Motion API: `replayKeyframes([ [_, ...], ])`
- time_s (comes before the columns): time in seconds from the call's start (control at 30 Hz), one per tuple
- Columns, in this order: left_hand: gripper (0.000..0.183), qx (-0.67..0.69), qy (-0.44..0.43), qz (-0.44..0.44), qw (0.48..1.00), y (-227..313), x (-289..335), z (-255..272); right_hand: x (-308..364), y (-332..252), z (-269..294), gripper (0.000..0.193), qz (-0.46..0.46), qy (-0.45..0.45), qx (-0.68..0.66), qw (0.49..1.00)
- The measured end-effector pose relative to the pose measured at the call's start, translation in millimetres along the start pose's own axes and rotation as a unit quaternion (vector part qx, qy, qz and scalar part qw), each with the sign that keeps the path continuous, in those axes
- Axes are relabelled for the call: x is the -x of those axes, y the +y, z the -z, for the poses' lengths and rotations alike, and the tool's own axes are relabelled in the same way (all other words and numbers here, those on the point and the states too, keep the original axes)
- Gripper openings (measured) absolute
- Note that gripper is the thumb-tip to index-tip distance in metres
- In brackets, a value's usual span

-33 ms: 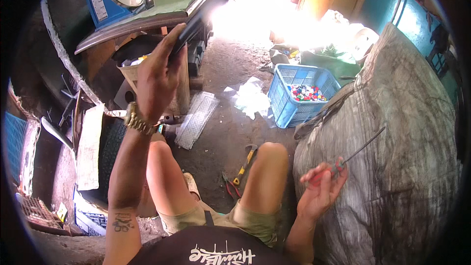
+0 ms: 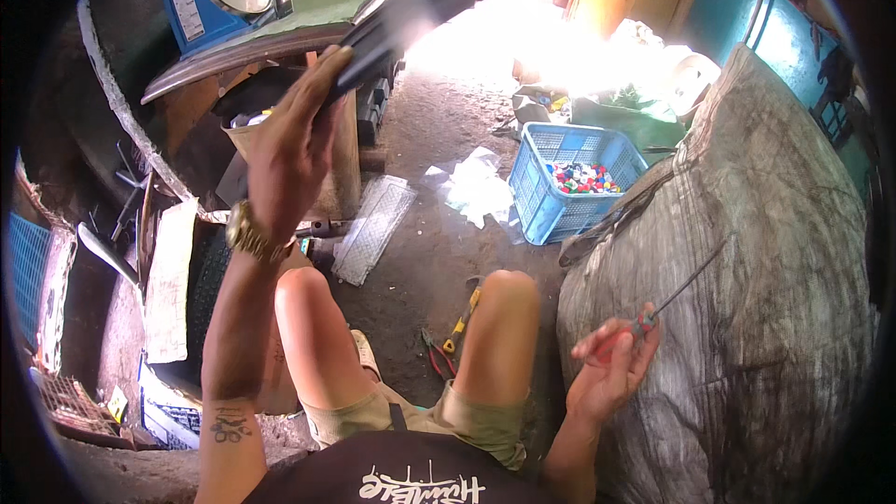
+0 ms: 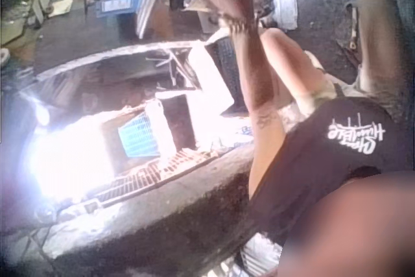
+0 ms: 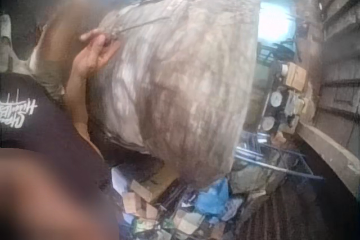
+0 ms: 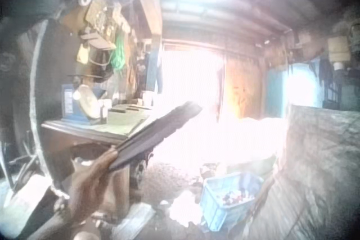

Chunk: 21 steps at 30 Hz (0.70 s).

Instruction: The person sits on the floor and disassembles a black computer keyboard using a screwdriver and hammer. They remove screws from the back, pry off the cover, and separate the internal components, placing parts aside.

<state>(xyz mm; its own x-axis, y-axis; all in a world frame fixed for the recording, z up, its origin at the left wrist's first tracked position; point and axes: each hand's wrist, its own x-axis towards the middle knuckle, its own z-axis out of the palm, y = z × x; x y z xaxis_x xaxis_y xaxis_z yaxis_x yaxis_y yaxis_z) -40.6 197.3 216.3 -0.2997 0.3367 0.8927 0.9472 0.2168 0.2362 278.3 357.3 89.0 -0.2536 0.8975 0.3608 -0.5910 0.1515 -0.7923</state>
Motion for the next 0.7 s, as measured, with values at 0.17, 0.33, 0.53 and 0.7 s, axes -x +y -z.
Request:
replayKeyframes([
  [0.17, 0.051, -0.149, -0.188, -0.100, 0.965, 26, 70, 30, -5, -8, 34, 0.049, -0.006, 0.026, 0.083, 0.996],
  [0.33, 0.054, -0.039, -0.375, -0.069, 0.924, 17, 152, 6, -26, 1, 43, 0.053, -0.030, 0.040, 0.170, 0.984],
  [0.53, 0.047, -0.049, -0.490, -0.082, 0.866, 43, 195, 12, -39, -11, 36, 0.041, 0.001, -0.085, 0.302, 0.950],
  [0.7, 0.040, 0.007, -0.458, -0.074, 0.886, 47, 185, -2, -64, -47, 19, 0.025, 0.013, -0.134, 0.384, 0.913],
])
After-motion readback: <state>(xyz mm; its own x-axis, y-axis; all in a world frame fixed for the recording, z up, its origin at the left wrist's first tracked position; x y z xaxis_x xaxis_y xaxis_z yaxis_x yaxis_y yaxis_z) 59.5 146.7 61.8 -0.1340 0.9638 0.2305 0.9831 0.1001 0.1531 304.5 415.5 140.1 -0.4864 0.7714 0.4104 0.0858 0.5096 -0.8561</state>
